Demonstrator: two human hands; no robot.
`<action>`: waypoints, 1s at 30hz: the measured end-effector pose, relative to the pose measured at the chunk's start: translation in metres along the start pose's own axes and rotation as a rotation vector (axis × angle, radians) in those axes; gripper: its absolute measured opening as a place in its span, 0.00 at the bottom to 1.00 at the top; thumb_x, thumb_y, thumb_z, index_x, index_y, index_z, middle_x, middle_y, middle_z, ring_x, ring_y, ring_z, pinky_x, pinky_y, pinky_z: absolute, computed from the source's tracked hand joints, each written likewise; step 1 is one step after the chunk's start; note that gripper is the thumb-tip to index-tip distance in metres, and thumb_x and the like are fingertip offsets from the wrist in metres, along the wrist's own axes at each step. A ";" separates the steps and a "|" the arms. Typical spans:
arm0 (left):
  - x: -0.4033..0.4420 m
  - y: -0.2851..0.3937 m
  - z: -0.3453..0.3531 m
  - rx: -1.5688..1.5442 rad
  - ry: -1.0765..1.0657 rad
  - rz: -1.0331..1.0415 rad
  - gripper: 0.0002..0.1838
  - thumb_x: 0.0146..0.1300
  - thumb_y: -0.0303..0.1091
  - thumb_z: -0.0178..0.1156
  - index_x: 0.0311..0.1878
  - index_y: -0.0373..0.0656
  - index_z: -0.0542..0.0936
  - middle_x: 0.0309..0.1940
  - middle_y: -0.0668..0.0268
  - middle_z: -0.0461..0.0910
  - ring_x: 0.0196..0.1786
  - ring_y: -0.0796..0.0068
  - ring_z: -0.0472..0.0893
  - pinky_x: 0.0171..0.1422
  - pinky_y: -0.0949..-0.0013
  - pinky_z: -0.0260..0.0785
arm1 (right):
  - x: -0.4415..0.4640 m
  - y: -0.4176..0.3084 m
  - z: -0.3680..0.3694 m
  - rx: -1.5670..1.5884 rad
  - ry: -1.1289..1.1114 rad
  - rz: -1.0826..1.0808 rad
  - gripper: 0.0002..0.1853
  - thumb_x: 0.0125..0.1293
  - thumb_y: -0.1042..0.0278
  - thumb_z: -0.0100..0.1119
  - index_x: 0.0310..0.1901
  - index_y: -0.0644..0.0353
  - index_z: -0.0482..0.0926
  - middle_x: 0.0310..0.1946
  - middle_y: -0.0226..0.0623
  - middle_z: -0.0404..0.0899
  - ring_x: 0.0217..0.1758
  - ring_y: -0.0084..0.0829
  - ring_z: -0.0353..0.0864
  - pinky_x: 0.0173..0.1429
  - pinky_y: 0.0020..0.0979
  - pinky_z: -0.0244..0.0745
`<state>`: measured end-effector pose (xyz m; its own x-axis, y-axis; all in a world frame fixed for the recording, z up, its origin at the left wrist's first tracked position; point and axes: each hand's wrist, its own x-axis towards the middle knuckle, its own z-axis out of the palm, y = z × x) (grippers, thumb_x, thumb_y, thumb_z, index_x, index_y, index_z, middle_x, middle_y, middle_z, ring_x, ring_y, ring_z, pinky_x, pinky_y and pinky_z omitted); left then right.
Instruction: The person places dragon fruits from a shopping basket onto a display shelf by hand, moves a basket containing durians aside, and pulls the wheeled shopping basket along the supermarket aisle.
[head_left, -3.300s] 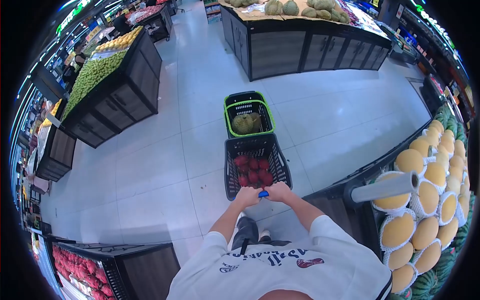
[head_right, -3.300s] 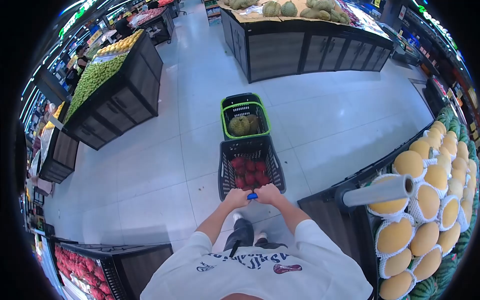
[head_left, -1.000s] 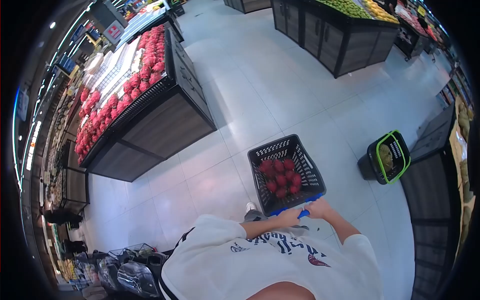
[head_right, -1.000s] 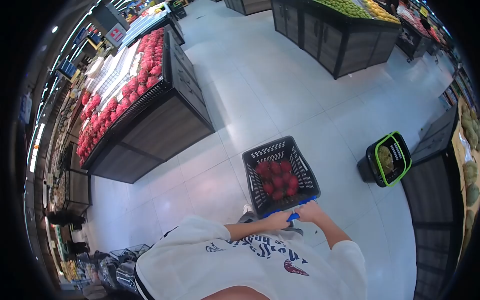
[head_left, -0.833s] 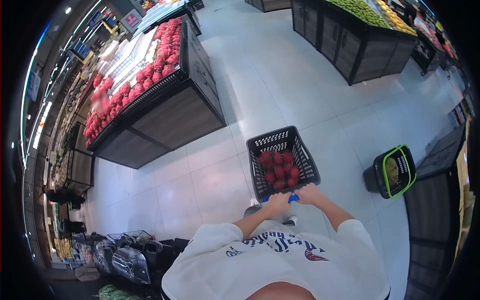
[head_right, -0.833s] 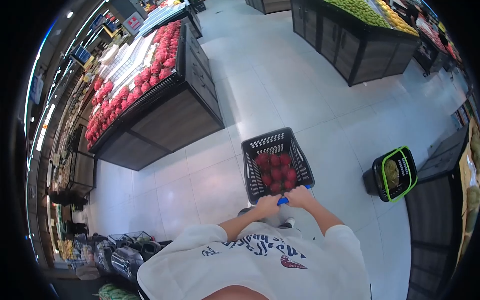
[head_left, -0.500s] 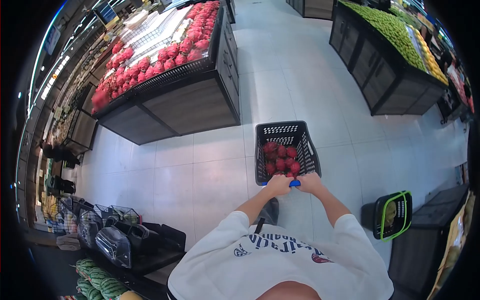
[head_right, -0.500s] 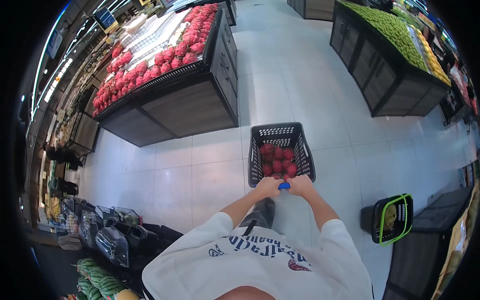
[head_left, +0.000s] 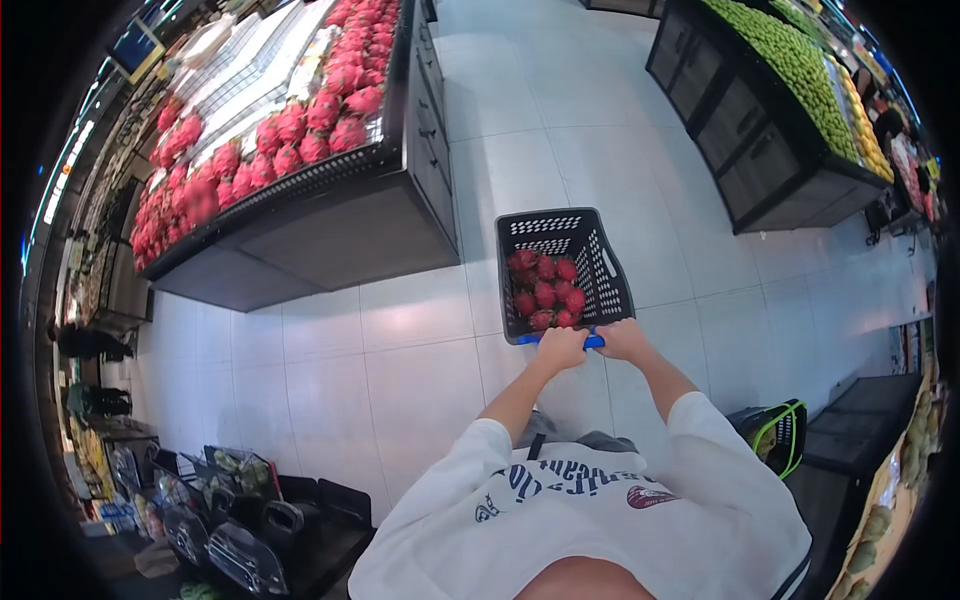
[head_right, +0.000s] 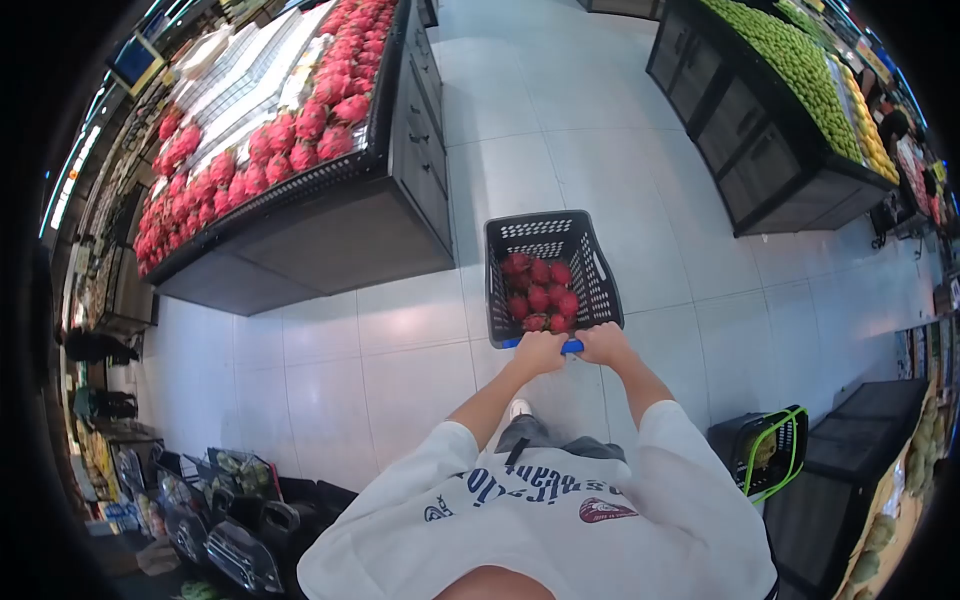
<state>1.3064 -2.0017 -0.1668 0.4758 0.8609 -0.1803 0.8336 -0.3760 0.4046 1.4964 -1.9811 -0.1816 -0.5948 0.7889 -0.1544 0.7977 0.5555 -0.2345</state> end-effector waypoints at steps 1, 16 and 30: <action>0.012 -0.006 -0.009 0.007 -0.013 0.015 0.16 0.48 0.36 0.57 0.42 0.48 0.81 0.27 0.54 0.83 0.34 0.53 0.84 0.40 0.52 0.75 | 0.012 0.006 -0.006 0.009 0.005 0.018 0.15 0.54 0.46 0.59 0.29 0.49 0.80 0.23 0.37 0.83 0.28 0.41 0.84 0.33 0.43 0.76; 0.209 -0.124 -0.120 0.109 0.041 -0.197 0.13 0.49 0.41 0.58 0.39 0.52 0.81 0.27 0.53 0.82 0.33 0.49 0.83 0.39 0.48 0.75 | 0.248 0.118 -0.092 0.053 0.069 -0.146 0.12 0.51 0.52 0.60 0.28 0.52 0.80 0.23 0.38 0.83 0.27 0.41 0.84 0.32 0.42 0.77; 0.374 -0.244 -0.232 0.024 -0.055 -0.248 0.14 0.47 0.38 0.58 0.40 0.49 0.81 0.29 0.51 0.82 0.37 0.47 0.82 0.46 0.48 0.74 | 0.457 0.199 -0.150 0.108 0.166 -0.243 0.12 0.54 0.52 0.59 0.27 0.52 0.80 0.19 0.38 0.81 0.23 0.40 0.84 0.29 0.42 0.76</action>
<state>1.2155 -1.5083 -0.1252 0.2697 0.9081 -0.3203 0.9330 -0.1642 0.3202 1.3985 -1.4703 -0.1548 -0.7351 0.6737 0.0755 0.6141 0.7089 -0.3469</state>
